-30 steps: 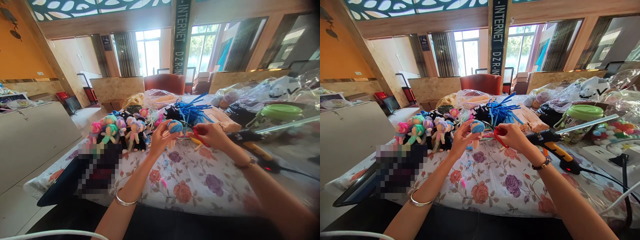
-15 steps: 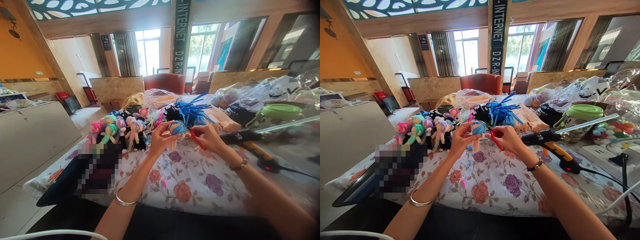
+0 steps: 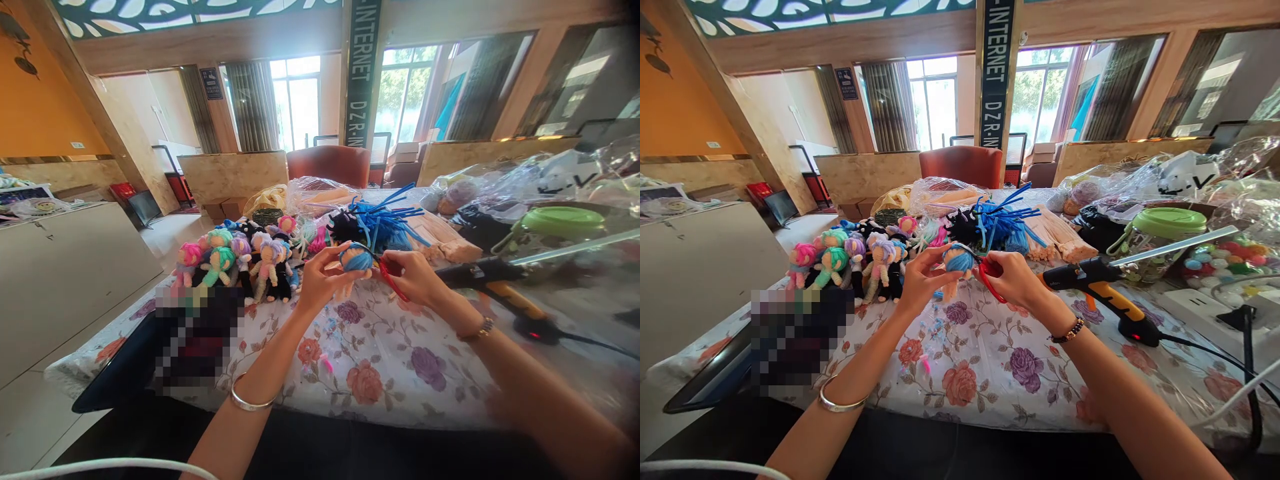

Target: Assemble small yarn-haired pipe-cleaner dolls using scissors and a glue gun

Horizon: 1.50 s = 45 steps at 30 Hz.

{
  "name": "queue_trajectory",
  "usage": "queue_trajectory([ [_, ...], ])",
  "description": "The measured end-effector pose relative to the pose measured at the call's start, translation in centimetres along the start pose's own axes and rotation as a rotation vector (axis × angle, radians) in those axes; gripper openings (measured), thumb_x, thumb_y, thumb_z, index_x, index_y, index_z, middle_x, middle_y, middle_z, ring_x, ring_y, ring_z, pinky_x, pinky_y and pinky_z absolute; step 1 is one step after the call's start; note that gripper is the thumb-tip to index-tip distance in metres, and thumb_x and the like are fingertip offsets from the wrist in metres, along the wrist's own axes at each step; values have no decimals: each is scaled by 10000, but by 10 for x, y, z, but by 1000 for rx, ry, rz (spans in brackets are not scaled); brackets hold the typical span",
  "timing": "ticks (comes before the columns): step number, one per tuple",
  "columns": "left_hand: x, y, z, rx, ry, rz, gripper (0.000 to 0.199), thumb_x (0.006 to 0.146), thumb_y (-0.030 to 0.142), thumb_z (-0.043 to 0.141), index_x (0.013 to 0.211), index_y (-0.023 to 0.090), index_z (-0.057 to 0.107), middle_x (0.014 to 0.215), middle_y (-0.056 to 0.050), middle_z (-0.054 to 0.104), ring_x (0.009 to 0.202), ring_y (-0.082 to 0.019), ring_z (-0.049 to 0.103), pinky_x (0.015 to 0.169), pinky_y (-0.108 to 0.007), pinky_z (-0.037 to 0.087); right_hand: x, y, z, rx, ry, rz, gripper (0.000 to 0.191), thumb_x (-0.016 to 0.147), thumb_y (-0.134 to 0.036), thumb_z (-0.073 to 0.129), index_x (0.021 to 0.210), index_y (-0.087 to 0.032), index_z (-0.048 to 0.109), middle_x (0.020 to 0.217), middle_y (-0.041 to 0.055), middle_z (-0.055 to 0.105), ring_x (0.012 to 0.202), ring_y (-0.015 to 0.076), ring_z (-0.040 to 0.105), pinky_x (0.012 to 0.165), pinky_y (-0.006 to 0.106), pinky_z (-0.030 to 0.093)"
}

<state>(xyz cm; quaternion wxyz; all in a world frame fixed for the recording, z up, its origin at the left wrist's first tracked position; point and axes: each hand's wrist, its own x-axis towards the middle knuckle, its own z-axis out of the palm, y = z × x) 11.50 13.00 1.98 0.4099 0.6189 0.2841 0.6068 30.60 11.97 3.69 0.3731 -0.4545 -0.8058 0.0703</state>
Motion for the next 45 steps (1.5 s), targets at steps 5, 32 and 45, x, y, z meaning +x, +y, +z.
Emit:
queue_trajectory([
  [5,0,-1,0,-27,-14,-10,533,517,302,834,1017,189,687,1011,-45,700,900,-195,653,722,-313,577,0,0,0,-18,-1,-14,428,796,-516,490,561,-179,370,515,-30,374,515,80,287,489,233,237],
  [32,0,1,0,-25,-106,-33,539,494,206,835,954,187,555,1214,-102,637,1049,-244,638,759,-339,570,-1,-7,-13,-232,0,11,370,747,-452,480,524,-200,325,458,-14,383,472,91,272,485,245,219],
  [45,2,0,-1,-42,-109,36,579,523,235,831,1039,223,570,1269,-76,588,1105,-234,586,766,-306,562,2,-1,-21,-154,80,-43,302,771,-417,522,598,-191,423,545,-4,472,508,103,381,507,233,293],
])
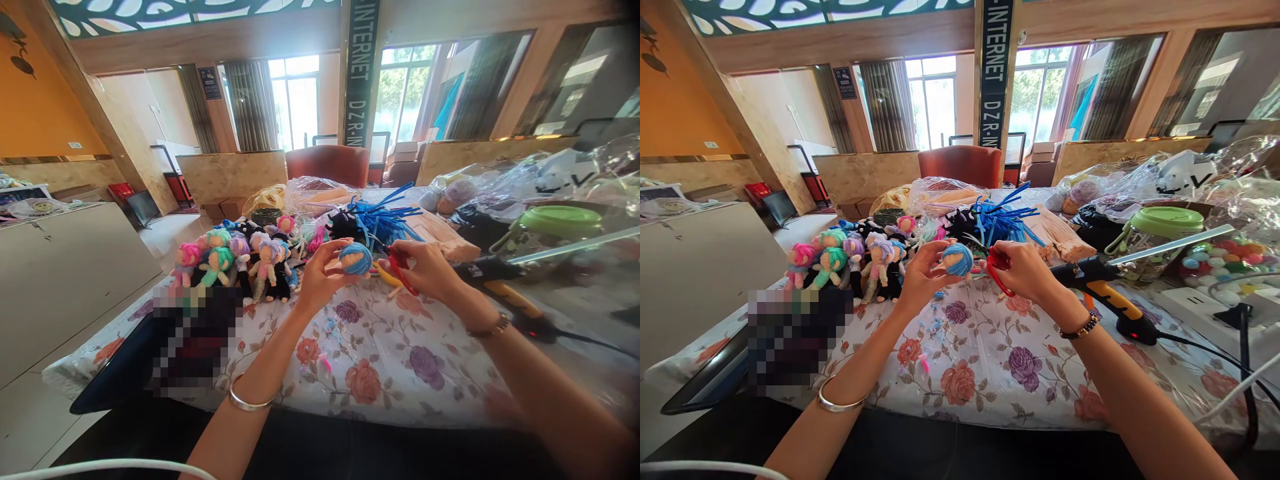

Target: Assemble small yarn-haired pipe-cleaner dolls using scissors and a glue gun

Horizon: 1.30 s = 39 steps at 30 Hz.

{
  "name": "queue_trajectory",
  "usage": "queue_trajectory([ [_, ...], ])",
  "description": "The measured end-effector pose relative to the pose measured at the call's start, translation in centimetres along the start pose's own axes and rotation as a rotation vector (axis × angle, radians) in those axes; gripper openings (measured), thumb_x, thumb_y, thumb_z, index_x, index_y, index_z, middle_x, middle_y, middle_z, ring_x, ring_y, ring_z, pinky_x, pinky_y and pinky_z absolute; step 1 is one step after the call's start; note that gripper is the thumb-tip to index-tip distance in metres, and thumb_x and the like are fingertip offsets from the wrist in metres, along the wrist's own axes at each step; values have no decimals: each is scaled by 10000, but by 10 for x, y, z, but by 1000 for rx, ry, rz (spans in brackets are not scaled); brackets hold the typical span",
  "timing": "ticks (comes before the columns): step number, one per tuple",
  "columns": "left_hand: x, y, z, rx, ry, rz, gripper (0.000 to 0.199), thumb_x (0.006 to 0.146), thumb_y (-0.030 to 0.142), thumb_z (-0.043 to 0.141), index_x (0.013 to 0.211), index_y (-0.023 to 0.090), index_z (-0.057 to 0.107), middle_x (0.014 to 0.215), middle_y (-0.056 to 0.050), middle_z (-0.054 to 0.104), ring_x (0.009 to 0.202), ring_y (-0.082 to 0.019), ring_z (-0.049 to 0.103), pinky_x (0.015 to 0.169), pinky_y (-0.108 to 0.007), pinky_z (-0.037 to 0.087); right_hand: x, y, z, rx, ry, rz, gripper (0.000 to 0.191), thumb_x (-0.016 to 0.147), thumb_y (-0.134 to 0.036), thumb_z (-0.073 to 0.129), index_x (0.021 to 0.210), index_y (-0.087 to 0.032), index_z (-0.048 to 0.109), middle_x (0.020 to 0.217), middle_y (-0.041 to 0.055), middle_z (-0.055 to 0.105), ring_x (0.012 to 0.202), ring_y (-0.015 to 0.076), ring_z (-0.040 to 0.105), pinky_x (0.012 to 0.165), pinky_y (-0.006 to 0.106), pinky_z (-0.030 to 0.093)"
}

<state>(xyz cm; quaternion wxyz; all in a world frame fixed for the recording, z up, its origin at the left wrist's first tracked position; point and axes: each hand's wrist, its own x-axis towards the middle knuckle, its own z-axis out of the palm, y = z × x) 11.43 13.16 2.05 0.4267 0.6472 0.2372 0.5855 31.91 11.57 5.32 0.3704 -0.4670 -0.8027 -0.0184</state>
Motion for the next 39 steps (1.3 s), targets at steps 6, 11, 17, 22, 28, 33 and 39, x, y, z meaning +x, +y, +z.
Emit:
queue_trajectory([
  [6,-1,0,0,15,10,8,567,527,254,831,1033,234,574,1266,-69,581,1106,-231,577,766,-303,560,-2,2,4,-112,1,-114,204,763,-360,530,662,-187,490,601,26,538,564,136,466,555,244,319],
  [11,-2,2,0,17,1,30,552,548,259,821,1034,235,561,1275,-76,569,1119,-232,569,764,-289,548,-4,3,11,-178,43,-195,155,783,-322,504,705,-188,501,663,46,580,622,159,509,585,252,326],
  [17,-2,2,1,-2,-11,23,569,534,231,829,1029,226,548,1264,-80,575,1125,-233,568,790,-301,543,-5,2,15,-198,63,-203,111,756,-270,460,674,-196,447,613,26,516,571,141,463,552,251,293],
  [22,-2,3,3,-33,-7,8,575,520,205,831,1017,214,543,1251,-92,593,1156,-245,557,806,-313,544,-6,1,14,-215,70,-183,175,731,-275,450,597,-209,361,534,2,431,507,123,386,517,251,260],
  [28,-2,0,1,-35,-21,-9,586,522,188,827,1036,218,547,1266,-96,594,1175,-255,552,833,-336,539,-6,1,14,-272,67,-196,135,742,-290,442,646,-196,433,608,32,514,549,137,438,541,259,270],
  [33,-2,-1,1,-30,-23,-7,580,536,213,820,1049,218,549,1265,-101,594,1174,-255,554,846,-345,538,-7,2,14,-293,43,-141,215,730,-323,464,575,-201,380,534,13,456,499,122,395,526,260,250],
  [39,-2,1,1,-17,-20,3,582,518,213,830,1035,229,562,1241,-74,597,1121,-223,572,820,-313,542,-4,-6,13,-181,0,-29,297,733,-386,494,545,-199,360,500,2,438,475,105,339,503,256,249],
])
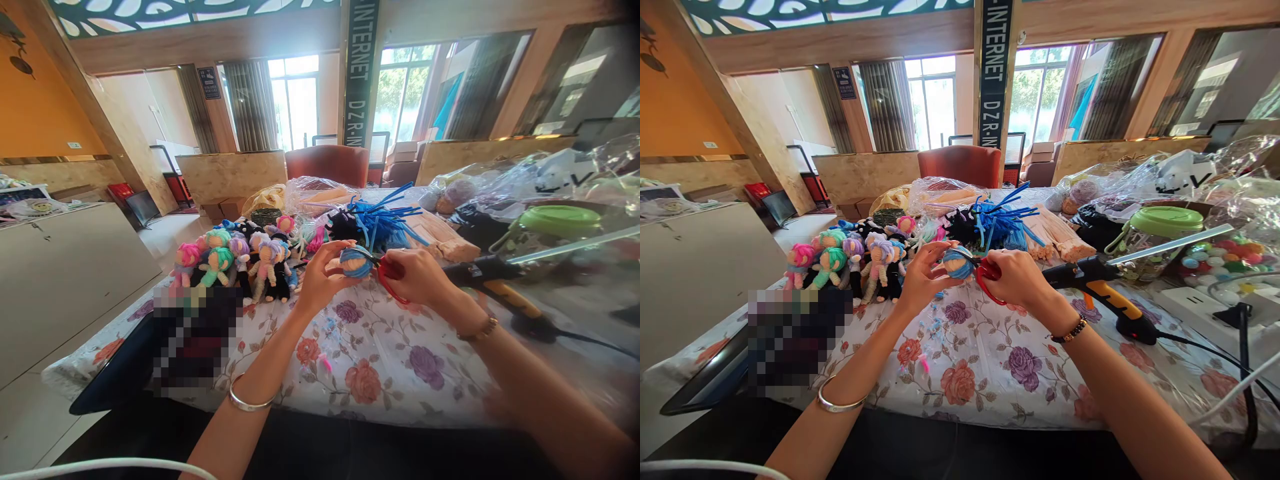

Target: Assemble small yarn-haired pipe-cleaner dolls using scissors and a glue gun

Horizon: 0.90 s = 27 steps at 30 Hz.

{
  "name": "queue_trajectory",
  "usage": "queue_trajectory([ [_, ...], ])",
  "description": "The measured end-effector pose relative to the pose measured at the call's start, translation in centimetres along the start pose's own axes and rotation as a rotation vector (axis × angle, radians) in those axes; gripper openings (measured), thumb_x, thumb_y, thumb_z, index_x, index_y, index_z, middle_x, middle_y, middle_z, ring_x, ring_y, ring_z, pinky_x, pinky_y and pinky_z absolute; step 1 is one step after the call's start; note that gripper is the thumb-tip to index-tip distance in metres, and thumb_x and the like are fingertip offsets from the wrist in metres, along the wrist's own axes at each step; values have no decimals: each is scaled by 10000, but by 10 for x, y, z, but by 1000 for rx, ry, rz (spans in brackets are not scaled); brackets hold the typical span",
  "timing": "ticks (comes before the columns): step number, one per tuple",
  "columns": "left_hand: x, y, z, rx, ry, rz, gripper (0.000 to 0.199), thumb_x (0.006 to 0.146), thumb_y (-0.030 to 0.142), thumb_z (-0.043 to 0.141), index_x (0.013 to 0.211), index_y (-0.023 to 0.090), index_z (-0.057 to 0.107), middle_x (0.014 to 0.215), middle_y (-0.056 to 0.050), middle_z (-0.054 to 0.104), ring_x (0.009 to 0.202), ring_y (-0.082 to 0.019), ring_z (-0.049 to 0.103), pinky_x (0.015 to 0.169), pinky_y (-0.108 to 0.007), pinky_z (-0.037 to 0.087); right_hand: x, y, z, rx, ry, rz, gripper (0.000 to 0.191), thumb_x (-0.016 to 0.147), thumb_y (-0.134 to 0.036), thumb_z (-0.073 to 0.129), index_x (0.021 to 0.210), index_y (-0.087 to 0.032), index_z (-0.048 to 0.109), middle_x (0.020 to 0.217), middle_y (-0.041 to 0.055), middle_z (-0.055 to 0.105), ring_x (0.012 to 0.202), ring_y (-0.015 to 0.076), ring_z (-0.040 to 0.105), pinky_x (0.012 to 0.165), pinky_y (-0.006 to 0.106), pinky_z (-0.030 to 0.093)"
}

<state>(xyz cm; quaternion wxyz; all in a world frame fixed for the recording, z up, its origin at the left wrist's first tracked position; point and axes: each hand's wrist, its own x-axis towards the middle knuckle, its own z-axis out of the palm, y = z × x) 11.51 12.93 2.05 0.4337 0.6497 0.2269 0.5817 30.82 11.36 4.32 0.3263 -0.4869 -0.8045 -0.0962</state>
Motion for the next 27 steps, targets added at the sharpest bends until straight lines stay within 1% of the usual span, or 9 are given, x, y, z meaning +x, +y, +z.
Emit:
queue_trajectory([
  [4,1,0,0,43,63,12,569,533,258,831,1044,251,581,1165,-43,610,1036,-192,591,771,-284,543,3,-1,-6,161,71,163,426,759,-518,520,519,-187,401,469,-8,406,480,92,311,479,246,257],
  [6,3,-3,-1,67,145,25,572,540,285,830,1059,260,591,1152,-35,604,985,-180,601,747,-271,537,4,4,-8,243,44,281,494,748,-607,538,521,-176,451,471,-3,424,479,92,328,466,247,262],
  [9,6,-9,-5,104,268,46,548,585,336,802,1089,259,599,1179,-39,586,937,-167,607,754,-274,524,6,18,-7,506,-189,412,567,710,-712,536,554,-167,516,499,19,498,448,96,384,432,248,289],
  [11,8,-16,-8,164,335,30,524,616,367,778,1097,250,606,1153,-43,592,943,-169,602,774,-276,511,6,28,-5,642,-371,418,587,708,-733,522,561,-165,527,513,32,530,436,99,416,417,244,308],
  [12,9,-19,-9,200,367,6,518,623,378,772,1097,244,610,1140,-47,593,959,-174,597,790,-278,503,5,32,-4,646,-454,403,590,700,-735,529,549,-165,522,503,31,528,429,98,420,409,240,308],
  [16,12,-31,-16,311,447,-73,551,612,375,776,1116,231,607,1112,-63,571,896,-163,594,798,-292,496,2,40,3,464,-684,338,556,677,-692,577,519,-161,526,474,21,527,435,104,440,412,229,311],
  [20,13,-36,-18,371,417,-132,564,587,266,785,1121,226,608,1116,-76,528,781,-140,597,748,-308,527,-1,40,9,331,-821,315,457,699,-559,609,484,-162,541,471,26,533,449,115,461,434,239,319],
  [24,11,-34,-15,359,356,-230,497,617,166,728,1101,201,621,1193,-111,498,874,-177,618,699,-298,544,-2,38,13,153,-874,310,352,681,-372,640,418,-168,526,434,7,490,409,102,426,417,244,280],
  [27,9,-30,-15,403,351,-205,405,647,137,685,1047,183,643,1197,-117,534,949,-204,612,704,-292,540,-2,39,13,121,-831,289,343,644,-355,682,406,-170,516,434,0,491,417,101,431,417,243,267],
])
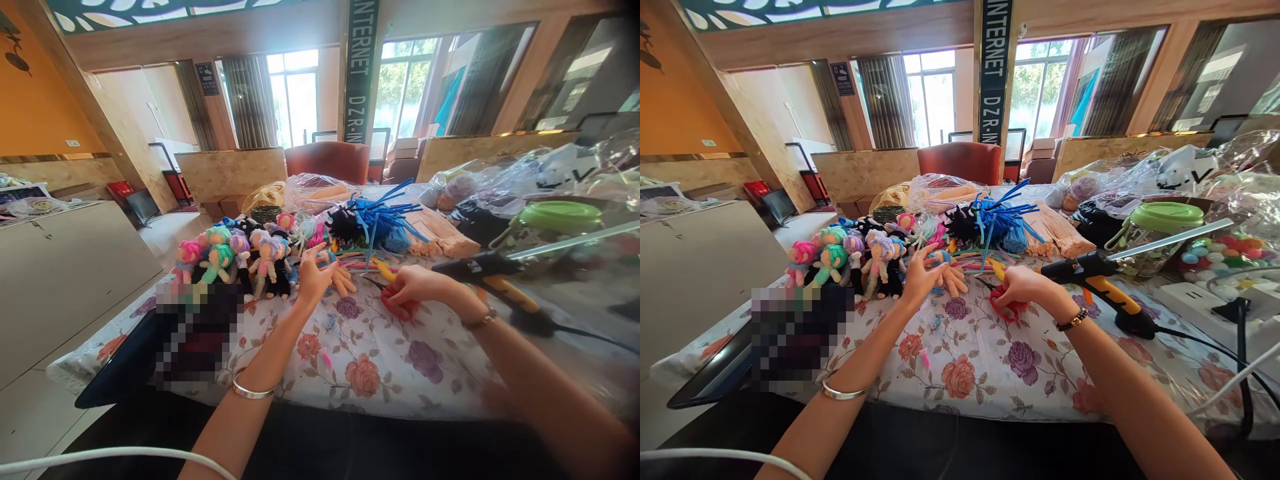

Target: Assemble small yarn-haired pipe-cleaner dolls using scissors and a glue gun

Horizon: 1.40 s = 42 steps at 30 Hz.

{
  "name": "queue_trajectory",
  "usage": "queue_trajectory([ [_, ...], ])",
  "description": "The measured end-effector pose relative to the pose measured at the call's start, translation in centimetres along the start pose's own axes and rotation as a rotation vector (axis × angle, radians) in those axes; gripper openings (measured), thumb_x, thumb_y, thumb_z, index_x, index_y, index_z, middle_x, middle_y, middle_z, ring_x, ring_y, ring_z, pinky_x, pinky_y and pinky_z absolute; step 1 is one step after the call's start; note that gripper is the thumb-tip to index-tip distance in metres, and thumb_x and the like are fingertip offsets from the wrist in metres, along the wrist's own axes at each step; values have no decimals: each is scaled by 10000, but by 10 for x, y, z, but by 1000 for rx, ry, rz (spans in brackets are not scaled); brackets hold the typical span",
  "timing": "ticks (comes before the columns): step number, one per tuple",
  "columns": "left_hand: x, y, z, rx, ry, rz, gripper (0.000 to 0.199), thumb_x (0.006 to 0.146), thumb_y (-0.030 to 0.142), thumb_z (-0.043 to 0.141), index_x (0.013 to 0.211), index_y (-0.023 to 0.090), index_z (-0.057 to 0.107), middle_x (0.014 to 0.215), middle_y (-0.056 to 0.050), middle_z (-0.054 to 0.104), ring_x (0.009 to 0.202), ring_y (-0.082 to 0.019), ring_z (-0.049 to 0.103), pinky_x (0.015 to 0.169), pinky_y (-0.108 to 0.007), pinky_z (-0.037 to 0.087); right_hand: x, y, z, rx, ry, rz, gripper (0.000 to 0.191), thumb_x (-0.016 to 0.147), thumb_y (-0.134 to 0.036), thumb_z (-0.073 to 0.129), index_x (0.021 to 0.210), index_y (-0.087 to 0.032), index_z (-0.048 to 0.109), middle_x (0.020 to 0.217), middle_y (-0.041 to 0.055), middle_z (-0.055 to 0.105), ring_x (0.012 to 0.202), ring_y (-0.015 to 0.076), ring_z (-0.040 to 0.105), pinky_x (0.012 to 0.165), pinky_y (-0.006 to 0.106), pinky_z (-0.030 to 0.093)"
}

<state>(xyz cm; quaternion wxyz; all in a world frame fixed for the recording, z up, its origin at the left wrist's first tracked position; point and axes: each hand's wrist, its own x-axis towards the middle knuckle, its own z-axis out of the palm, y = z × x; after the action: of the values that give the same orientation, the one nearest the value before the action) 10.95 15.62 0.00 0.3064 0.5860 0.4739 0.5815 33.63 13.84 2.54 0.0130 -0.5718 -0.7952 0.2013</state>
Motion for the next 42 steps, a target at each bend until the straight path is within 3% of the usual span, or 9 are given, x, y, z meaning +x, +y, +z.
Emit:
queue_trajectory([
  [5,-1,2,-2,71,-47,48,237,693,181,662,929,182,666,1013,-86,652,918,-207,632,737,-305,510,-6,2,-8,113,55,-112,302,659,-438,663,521,-170,635,484,3,560,457,116,476,439,242,321],
  [10,-4,4,0,23,-161,99,161,744,297,646,858,188,678,927,-58,693,863,-168,648,729,-260,483,-13,-9,-14,361,276,-123,369,660,-523,671,730,-168,746,691,49,688,636,175,589,587,267,427],
  [14,-9,11,2,-81,-289,100,222,726,383,675,805,176,697,780,-42,700,722,-148,662,638,-239,489,-19,-27,-14,664,273,-162,428,638,-567,704,783,-167,752,738,59,685,668,171,583,613,274,439],
  [19,-16,21,1,-244,-396,128,260,646,368,755,812,171,714,818,-41,711,649,-135,656,531,-219,495,-15,-42,-3,1071,194,-175,350,635,-484,763,802,-177,739,744,23,661,654,105,557,630,235,432],
  [24,-18,23,0,-318,-351,188,246,623,371,775,759,172,725,802,-40,692,593,-117,642,461,-202,485,-4,-46,12,1379,62,-230,238,631,-354,804,773,-185,712,733,-14,641,638,63,554,628,192,430],
  [31,-19,22,0,-359,-305,227,225,616,372,783,726,181,738,778,-32,667,517,-99,622,420,-206,468,1,-57,20,1569,33,-197,258,536,-260,859,691,-173,673,704,-34,618,626,59,554,646,187,460],
  [39,-18,25,3,-470,-264,170,171,567,323,815,607,197,705,654,-3,663,650,-107,627,654,-231,510,7,-60,32,1682,-17,-271,259,548,-251,863,710,-184,672,699,-41,606,634,52,548,659,168,462],
  [42,-18,25,3,-502,-295,143,179,569,311,815,624,186,700,655,0,664,618,-92,604,626,-215,486,6,-61,31,1682,17,-255,287,522,-249,874,704,-178,663,688,-46,590,633,51,540,664,171,455],
])
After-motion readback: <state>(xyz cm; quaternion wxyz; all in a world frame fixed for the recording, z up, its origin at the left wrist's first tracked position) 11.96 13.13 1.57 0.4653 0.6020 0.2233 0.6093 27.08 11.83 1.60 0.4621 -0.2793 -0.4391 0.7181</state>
